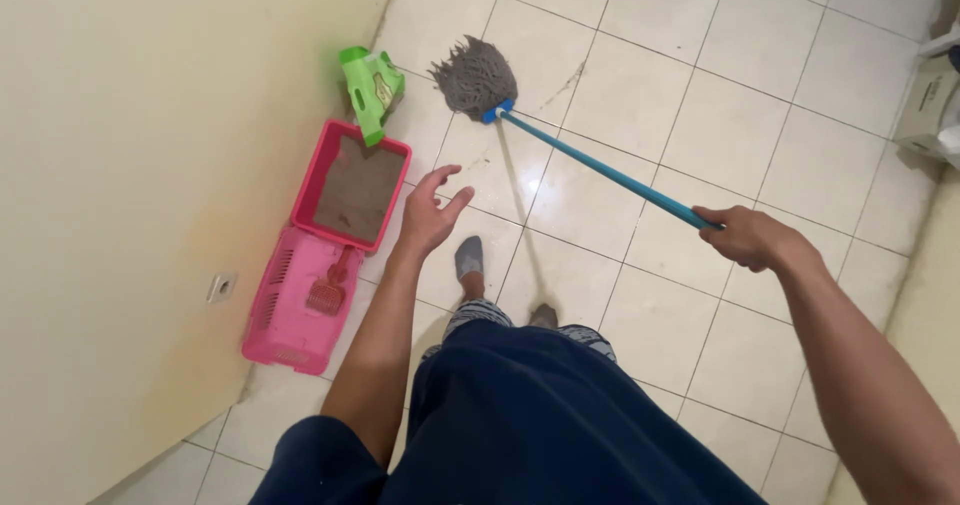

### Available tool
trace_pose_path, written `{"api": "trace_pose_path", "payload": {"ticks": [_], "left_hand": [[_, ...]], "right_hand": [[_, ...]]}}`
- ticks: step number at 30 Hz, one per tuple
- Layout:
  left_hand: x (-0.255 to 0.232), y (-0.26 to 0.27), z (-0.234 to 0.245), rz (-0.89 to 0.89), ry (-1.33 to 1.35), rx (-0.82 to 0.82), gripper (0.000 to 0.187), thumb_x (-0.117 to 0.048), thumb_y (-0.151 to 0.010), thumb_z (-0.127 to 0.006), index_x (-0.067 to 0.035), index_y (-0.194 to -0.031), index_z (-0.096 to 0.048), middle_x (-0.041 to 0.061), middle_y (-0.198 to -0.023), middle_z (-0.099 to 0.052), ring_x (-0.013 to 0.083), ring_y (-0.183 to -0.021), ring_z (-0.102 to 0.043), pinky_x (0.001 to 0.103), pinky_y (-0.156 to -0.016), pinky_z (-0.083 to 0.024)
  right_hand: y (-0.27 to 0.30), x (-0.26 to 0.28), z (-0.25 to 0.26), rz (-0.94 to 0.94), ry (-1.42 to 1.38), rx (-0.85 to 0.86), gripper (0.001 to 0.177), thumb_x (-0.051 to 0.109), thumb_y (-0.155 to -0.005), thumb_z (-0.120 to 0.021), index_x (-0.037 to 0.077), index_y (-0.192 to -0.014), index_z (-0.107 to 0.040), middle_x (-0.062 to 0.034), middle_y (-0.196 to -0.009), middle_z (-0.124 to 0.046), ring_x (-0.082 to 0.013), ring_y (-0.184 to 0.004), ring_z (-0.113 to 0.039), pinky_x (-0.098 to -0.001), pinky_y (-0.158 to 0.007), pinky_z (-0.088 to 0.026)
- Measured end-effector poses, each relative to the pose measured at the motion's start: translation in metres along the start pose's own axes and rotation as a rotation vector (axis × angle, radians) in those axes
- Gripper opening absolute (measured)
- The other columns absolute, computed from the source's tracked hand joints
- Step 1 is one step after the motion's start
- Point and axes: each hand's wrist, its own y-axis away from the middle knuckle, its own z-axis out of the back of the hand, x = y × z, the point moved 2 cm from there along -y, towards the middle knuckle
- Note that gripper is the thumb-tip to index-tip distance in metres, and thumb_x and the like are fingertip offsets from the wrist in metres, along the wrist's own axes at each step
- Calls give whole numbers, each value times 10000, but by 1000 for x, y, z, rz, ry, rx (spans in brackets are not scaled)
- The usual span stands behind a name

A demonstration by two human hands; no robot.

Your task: Mopping a tiled floor in a residential area.

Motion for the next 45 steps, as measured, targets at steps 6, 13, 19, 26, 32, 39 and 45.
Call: {"api": "trace_pose_path", "payload": {"ticks": [6, 13, 19, 26, 32, 39, 45], "left_hand": [[-11, -48, 30, -55, 20, -20, 490, -330, -884, -788, -118, -1307, -663, 83, -1351, -657, 234, -1196, -639, 377, -916, -549], [34, -85, 71, -60, 45, -81, 501, -292, -889, -787, -90, -1327, -652, 95, -1357, -666, 246, -1220, -632, 387, -916, -530], [55, -92, 103, 70, 123, -78, 500, -283, -904, -775, -85, -1343, -640, 96, -1361, -656, 224, -1252, -619, 378, -975, -523], [52, -97, 123, 10, 71, -126, 487, -279, -905, -780, -67, -1325, -652, 98, -1329, -686, 225, -1251, -632, 354, -929, -538], [53, -87, 88, -21, 98, -65, 470, -290, -897, -785, -84, -1303, -670, 101, -1292, -701, 229, -1221, -646, 353, -929, -546], [29, -27, 36, -82, 4, 93, 497, -346, -881, -782, -95, -1295, -669, 123, -1314, -670, 269, -1213, -630, 385, -910, -542], [2, 31, 28, -92, -51, 93, 500, -384, -885, -781, -107, -1289, -684, 115, -1298, -699, 253, -1198, -649, 376, -919, -533]], "right_hand": [[-2, 66, 14, 106, 136, -29, 522, 334, -1054, -452, 357, -1576, -437, -99, -792, -666, -219, -605, -579, -385, -597, -548], [-130, 187, 3, 262, 263, -140, 572, 282, -1028, -463, 276, -1595, -381, -130, -1142, -750, -341, -885, -737, -490, -778, -612], [-193, 308, 4, 400, 26, -218, 566, 329, -1031, -472, 249, -1586, -396, -183, -1170, -718, -385, -1006, -704, -496, -876, -572], [-183, 293, 13, 282, 47, -272, 552, 257, -1021, -444, 310, -1570, -439, -136, -1174, -716, -310, -997, -709, -479, -849, -585], [-142, 194, -2, 187, 116, -283, 547, 280, -1034, -409, 374, -1572, -427, -118, -1174, -710, -326, -981, -711, -493, -842, -583], [-5, 68, -15, 45, 39, -156, 472, 359, -1025, -460, 391, -1478, -587, -65, -727, -640, -194, -578, -533, -379, -571, -481], [70, -13, -61, -2, 8, -53, 465, 382, -1041, -462, 388, -1494, -565, -49, -626, -496, -166, -530, -422, -346, -530, -406]]}}
